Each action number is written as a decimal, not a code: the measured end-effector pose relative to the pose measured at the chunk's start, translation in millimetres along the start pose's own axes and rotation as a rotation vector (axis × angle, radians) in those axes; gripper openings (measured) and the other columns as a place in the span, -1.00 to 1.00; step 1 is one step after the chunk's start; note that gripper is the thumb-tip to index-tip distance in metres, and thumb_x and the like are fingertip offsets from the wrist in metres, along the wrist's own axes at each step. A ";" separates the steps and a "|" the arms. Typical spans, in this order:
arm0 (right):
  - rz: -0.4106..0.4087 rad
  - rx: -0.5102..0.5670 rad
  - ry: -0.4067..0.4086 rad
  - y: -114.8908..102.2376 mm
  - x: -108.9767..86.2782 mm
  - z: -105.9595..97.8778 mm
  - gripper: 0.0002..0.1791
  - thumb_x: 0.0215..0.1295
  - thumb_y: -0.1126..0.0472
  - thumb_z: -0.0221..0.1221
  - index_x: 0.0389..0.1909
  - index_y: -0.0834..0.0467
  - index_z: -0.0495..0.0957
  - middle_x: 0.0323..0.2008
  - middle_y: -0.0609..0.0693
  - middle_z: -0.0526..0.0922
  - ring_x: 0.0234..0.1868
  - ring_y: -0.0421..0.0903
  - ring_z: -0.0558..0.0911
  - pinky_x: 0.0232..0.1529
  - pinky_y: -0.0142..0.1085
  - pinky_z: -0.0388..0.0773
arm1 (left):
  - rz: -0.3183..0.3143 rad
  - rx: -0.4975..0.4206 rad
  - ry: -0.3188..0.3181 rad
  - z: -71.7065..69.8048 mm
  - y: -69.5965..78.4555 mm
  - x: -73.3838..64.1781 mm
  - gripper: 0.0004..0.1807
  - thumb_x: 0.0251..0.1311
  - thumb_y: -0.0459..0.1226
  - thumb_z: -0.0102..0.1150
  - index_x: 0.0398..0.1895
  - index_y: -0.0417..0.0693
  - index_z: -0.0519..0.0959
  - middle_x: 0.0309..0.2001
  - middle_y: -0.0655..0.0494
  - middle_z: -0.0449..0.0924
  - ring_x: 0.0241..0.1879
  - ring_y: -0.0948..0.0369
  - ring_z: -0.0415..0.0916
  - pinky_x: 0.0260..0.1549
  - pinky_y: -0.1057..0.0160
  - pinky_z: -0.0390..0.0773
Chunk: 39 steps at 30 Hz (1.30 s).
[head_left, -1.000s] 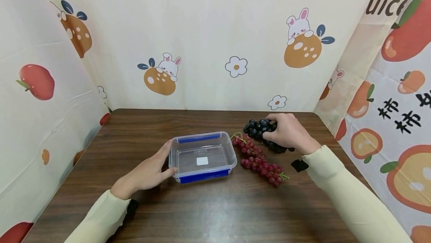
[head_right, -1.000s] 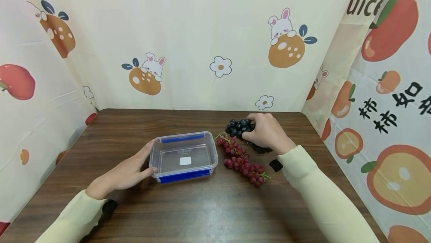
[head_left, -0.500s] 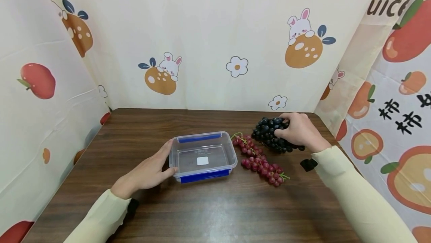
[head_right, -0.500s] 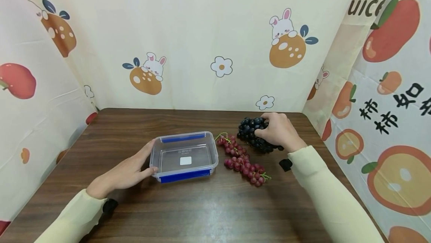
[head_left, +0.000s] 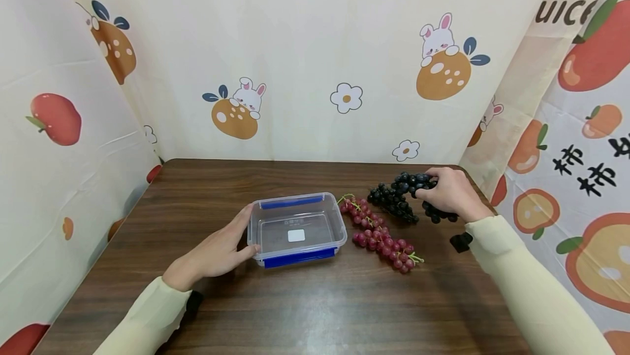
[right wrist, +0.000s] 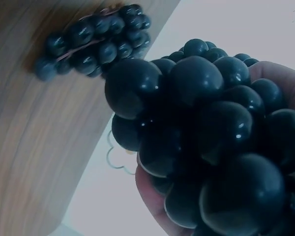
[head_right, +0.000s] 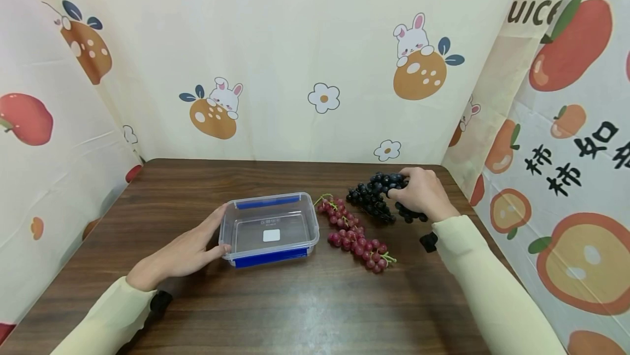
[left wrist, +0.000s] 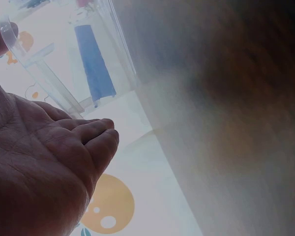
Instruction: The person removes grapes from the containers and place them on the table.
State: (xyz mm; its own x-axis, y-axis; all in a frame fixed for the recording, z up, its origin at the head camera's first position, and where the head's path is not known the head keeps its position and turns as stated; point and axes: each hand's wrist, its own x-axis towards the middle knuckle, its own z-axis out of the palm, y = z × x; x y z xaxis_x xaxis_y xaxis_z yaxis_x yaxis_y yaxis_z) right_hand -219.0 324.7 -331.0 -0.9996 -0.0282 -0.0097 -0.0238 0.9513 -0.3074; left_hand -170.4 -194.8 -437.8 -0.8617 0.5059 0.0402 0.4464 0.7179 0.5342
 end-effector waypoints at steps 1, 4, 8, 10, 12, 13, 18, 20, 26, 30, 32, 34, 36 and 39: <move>0.008 0.000 0.000 2.5 0.6 0.8 -0.19 0.29 -0.12 0.30 0.40 0.33 0.41 0.23 0.43 0.50 0.03 0.32 0.60 -0.10 0.17 0.57 | 0.000 0.000 -0.001 0.1 -0.2 0.0 0.07 0.43 0.08 0.15 0.68 -0.11 -0.29 0.66 -0.06 -0.29 0.58 -0.07 -0.06 0.43 -0.17 0.18; 0.040 0.002 0.002 9.4 2.0 3.7 -0.17 0.29 -0.12 0.30 0.41 0.34 0.39 0.23 0.46 0.48 0.04 0.33 0.59 -0.11 0.17 0.57 | -0.002 0.000 -0.002 0.5 -0.4 0.1 0.07 0.43 0.08 0.15 0.68 -0.11 -0.29 0.66 -0.06 -0.29 0.58 -0.07 -0.06 0.43 -0.16 0.19; 0.073 -0.004 0.004 17.4 1.9 6.8 -0.16 0.28 -0.11 0.29 0.41 0.36 0.37 0.23 0.49 0.45 0.01 0.34 0.59 -0.16 0.15 0.57 | -0.005 -0.002 -0.002 0.4 -0.2 -0.1 0.07 0.43 0.08 0.15 0.68 -0.11 -0.29 0.66 -0.06 -0.29 0.58 -0.08 -0.05 0.43 -0.17 0.19; 0.080 -0.010 0.003 20.4 0.9 7.9 -0.16 0.28 -0.11 0.29 0.41 0.37 0.37 0.23 0.50 0.44 0.02 0.36 0.57 -0.17 0.16 0.57 | -0.005 -0.003 -0.003 0.2 0.1 -0.1 0.06 0.43 0.07 0.15 0.68 -0.11 -0.29 0.66 -0.06 -0.29 0.58 -0.08 -0.05 0.43 -0.17 0.19; 0.088 -0.012 0.001 22.9 0.1 8.9 -0.16 0.28 -0.10 0.29 0.41 0.37 0.37 0.23 0.51 0.43 0.02 0.36 0.56 -0.17 0.16 0.57 | -0.005 -0.002 -0.003 -0.1 0.4 -0.1 0.06 0.43 0.07 0.15 0.68 -0.10 -0.29 0.66 -0.05 -0.29 0.58 -0.08 -0.05 0.43 -0.17 0.19; 0.092 -0.013 0.001 24.0 -0.3 9.4 -0.16 0.27 -0.10 0.30 0.40 0.38 0.38 0.23 0.51 0.43 0.02 0.36 0.56 -0.17 0.16 0.57 | -0.004 -0.003 -0.003 -0.2 0.5 0.0 0.06 0.43 0.07 0.15 0.68 -0.10 -0.29 0.66 -0.05 -0.29 0.58 -0.08 -0.04 0.43 -0.17 0.19; 0.110 -0.014 -0.004 30.2 -2.8 11.3 -0.15 0.27 -0.10 0.30 0.40 0.39 0.37 0.22 0.52 0.45 0.00 0.35 0.57 -0.18 0.16 0.58 | -0.005 0.000 -0.001 -0.8 1.1 -0.1 0.06 0.43 0.07 0.15 0.68 -0.08 -0.29 0.66 -0.04 -0.29 0.57 -0.08 -0.02 0.42 -0.16 0.20; 0.113 -0.014 -0.002 32.9 -3.2 12.1 -0.15 0.27 -0.10 0.30 0.40 0.39 0.37 0.21 0.52 0.45 -0.02 0.33 0.57 -0.20 0.14 0.58 | -0.005 0.002 0.000 -0.9 1.3 -0.2 0.06 0.43 0.06 0.15 0.68 -0.08 -0.29 0.66 -0.05 -0.29 0.57 -0.08 -0.01 0.42 -0.16 0.21; 0.130 -0.006 -0.006 39.7 -2.8 14.4 -0.14 0.27 -0.11 0.30 0.39 0.40 0.36 0.18 0.52 0.46 -0.06 0.32 0.57 -0.23 0.11 0.58 | -0.004 0.002 0.003 -0.7 1.3 -0.4 0.06 0.43 0.06 0.15 0.68 -0.08 -0.29 0.66 -0.06 -0.28 0.56 -0.08 0.01 0.42 -0.16 0.22; 0.153 -0.019 -0.017 45.2 -2.6 17.5 -0.11 0.27 -0.12 0.31 0.41 0.41 0.33 0.22 0.55 0.42 0.03 0.41 0.53 -0.16 0.19 0.57 | -0.006 0.003 0.001 -0.3 1.0 -0.1 0.05 0.43 0.07 0.15 0.68 -0.07 -0.30 0.66 -0.05 -0.28 0.56 -0.08 0.01 0.42 -0.16 0.22; 0.164 -0.034 -0.019 48.7 -2.9 19.7 -0.11 0.28 -0.13 0.31 0.41 0.42 0.33 0.21 0.56 0.42 0.04 0.43 0.53 -0.15 0.21 0.57 | -0.007 0.001 -0.001 -0.2 0.9 0.1 0.06 0.44 0.07 0.15 0.68 -0.06 -0.30 0.66 -0.05 -0.28 0.56 -0.08 0.00 0.42 -0.16 0.21; 0.176 -0.050 -0.019 52.5 -3.1 22.6 -0.11 0.27 -0.14 0.31 0.40 0.41 0.34 0.20 0.57 0.42 0.03 0.45 0.53 -0.15 0.22 0.57 | -0.008 -0.002 -0.002 -0.3 0.8 0.2 0.06 0.43 0.06 0.15 0.68 -0.06 -0.30 0.66 -0.05 -0.28 0.57 -0.08 0.00 0.42 -0.17 0.21; 0.187 -0.066 -0.020 56.5 -3.3 25.5 -0.11 0.27 -0.14 0.32 0.40 0.40 0.35 0.20 0.58 0.42 0.03 0.46 0.54 -0.15 0.23 0.57 | -0.007 -0.003 -0.003 -0.5 0.8 0.3 0.06 0.43 0.06 0.15 0.68 -0.06 -0.30 0.66 -0.05 -0.28 0.57 -0.09 -0.01 0.42 -0.17 0.21; 0.190 -0.082 -0.027 63.2 -2.5 31.0 -0.11 0.27 -0.15 0.32 0.40 0.40 0.36 0.21 0.60 0.40 0.02 0.48 0.54 -0.16 0.24 0.57 | -0.005 -0.004 -0.003 -0.8 0.7 0.1 0.06 0.43 0.06 0.15 0.68 -0.07 -0.30 0.66 -0.05 -0.28 0.57 -0.08 -0.02 0.42 -0.17 0.20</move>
State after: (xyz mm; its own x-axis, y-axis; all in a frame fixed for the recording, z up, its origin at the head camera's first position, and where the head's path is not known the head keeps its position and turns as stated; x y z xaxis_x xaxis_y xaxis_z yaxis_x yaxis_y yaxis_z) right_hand -217.5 375.4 -379.9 -0.9854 0.1470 -0.0861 0.1626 0.9620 -0.2194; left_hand -170.3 -194.6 -436.8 -0.8632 0.5037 0.0349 0.4411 0.7187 0.5375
